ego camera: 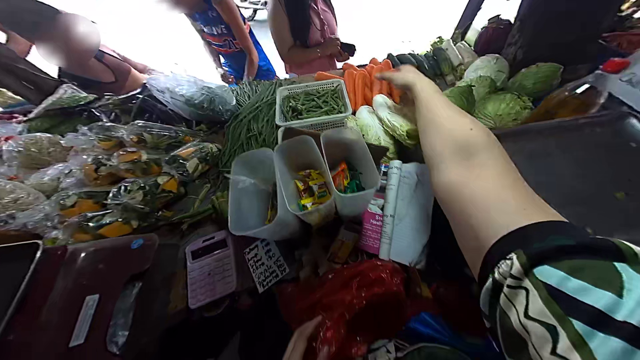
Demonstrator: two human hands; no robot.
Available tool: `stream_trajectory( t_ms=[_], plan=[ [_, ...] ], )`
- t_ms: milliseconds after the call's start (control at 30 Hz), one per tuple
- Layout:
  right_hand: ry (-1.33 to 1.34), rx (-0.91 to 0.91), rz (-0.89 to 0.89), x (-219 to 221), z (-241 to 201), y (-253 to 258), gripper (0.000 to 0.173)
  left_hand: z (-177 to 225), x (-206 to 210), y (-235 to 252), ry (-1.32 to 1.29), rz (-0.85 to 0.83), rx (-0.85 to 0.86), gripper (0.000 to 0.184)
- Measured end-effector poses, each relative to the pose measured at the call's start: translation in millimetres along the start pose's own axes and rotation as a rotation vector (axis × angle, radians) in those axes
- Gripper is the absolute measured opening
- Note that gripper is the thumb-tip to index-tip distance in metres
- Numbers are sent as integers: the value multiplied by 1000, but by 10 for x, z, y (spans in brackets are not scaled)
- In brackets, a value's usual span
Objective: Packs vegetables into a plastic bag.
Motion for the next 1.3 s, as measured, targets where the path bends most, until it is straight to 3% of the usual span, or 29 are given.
stream_trajectory(
  t_ms=[200,367,433,500,600,667,767,867,933,967,1000,1067,1133,1200,1300],
  plan=[
    [35,-306,-109,-135,-1013,-993,43,-119,442,217,474,-93,200,32],
    [-21,-473,-44,-245,-1121,-2131,32,-185,675,237,711,-135,113,38],
    [-85,-499,-75,-188,-960,-2728,25,-109,649,266,776,-58,155,32],
    [-153,-493,-260,74,-686,-3300,18,-9,557,302,812,-21,116,19],
    [-282,-455,-730,855,-142,-3973,18,61,376,445,805,19,4,40],
    [-376,-386,-933,1442,275,-4324,20,65,277,568,812,92,-6,48],
    [-508,-200,-871,1948,941,-4673,31,128,204,671,855,199,-3,61],
    [-621,-5,-745,1918,1296,-4786,45,271,361,547,839,306,219,51],
    [-695,42,-722,1818,1435,-4864,40,216,688,424,820,198,461,31],
    [-721,49,-719,1772,1486,-4896,38,158,868,412,816,59,517,26],
    [-746,64,-719,1735,1519,-4916,38,70,1022,444,827,-98,475,23],
    [-782,119,-725,1691,1542,-4944,36,-132,1174,535,889,-305,122,29],
    [-813,171,-738,1680,1520,-4968,35,-248,1157,606,971,-351,-196,36],
    [-821,200,-751,1683,1503,-4971,45,-232,1097,630,1024,-306,-268,35],
    [-759,95,-695,1655,1578,-4912,75,18,1047,630,1059,-195,-171,38]
  ],
)
Point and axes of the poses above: each hand's wrist, its own y-axis towards the middle knuckle, its own x-axis out of the palm, z = x × y, the point moved 5 cm from there along y, towards the middle knuckle, and after that the axes turned 5 degrees about -z, right-handed, at the moved point
